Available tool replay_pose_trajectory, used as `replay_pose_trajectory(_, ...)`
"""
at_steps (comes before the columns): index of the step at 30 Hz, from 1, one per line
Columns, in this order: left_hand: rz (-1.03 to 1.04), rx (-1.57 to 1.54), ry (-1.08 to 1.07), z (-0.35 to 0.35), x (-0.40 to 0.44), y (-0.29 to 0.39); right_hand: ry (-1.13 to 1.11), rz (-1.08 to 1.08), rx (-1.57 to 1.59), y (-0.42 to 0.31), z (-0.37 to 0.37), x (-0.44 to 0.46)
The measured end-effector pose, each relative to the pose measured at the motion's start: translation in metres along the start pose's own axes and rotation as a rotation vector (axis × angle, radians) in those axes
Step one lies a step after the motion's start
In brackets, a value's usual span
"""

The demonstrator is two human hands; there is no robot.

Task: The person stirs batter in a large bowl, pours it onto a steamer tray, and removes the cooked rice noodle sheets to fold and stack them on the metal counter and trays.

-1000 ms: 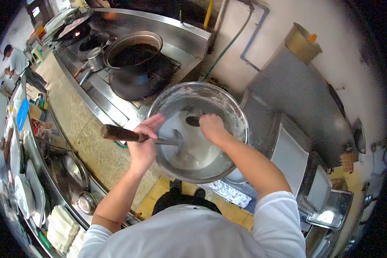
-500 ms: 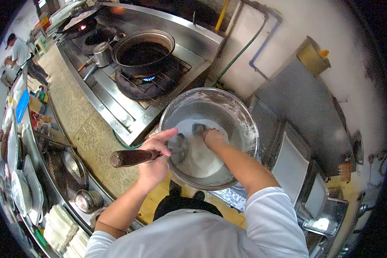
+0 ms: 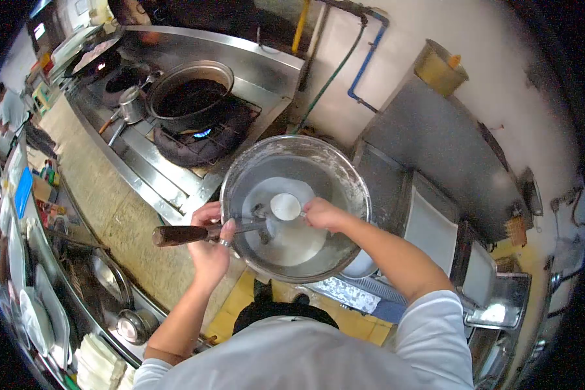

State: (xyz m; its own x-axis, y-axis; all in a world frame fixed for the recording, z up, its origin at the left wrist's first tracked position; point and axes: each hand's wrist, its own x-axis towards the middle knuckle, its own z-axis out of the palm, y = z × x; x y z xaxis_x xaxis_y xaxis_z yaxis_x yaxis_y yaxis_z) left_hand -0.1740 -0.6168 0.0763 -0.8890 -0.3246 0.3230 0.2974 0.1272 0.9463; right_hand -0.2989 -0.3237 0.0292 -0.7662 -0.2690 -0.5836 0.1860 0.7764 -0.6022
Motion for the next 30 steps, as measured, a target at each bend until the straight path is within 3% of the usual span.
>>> replay_pose_trajectory(2,0.015,0.081,0.048,-0.002,-0.011,-0.001,-0.018,-0.010,0.047,0.001,-0.010,-0.017)
replay_pose_trajectory(3,-0.078,-0.044,0.119,0.002,-0.021,-0.001,-0.027,0.008,0.090,-0.010,-0.018,-0.034)
replay_pose_trajectory(6,-0.237,0.069,0.138,-0.009,-0.055,-0.006,-0.035,0.014,0.167,-0.029,-0.037,-0.081)
replay_pose_trajectory(8,-0.055,0.028,0.036,-0.017,-0.078,-0.006,-0.032,0.004,0.226,-0.030,-0.049,-0.109)
replay_pose_trajectory(14,-0.134,-0.206,-0.433,0.021,-0.117,0.042,0.018,0.035,0.400,-0.009,-0.080,-0.192)
replay_pose_trajectory(16,-0.109,-0.173,-0.680,0.044,-0.120,0.056,0.050,0.043,0.456,0.015,-0.085,-0.215)
replay_pose_trajectory(21,-0.323,-0.293,-0.937,0.143,-0.150,0.078,0.140,0.111,0.597,0.087,-0.096,-0.275)
replay_pose_trajectory(30,-0.548,-0.270,-1.001,0.312,-0.239,0.041,0.378,0.180,0.794,0.286,-0.108,-0.351)
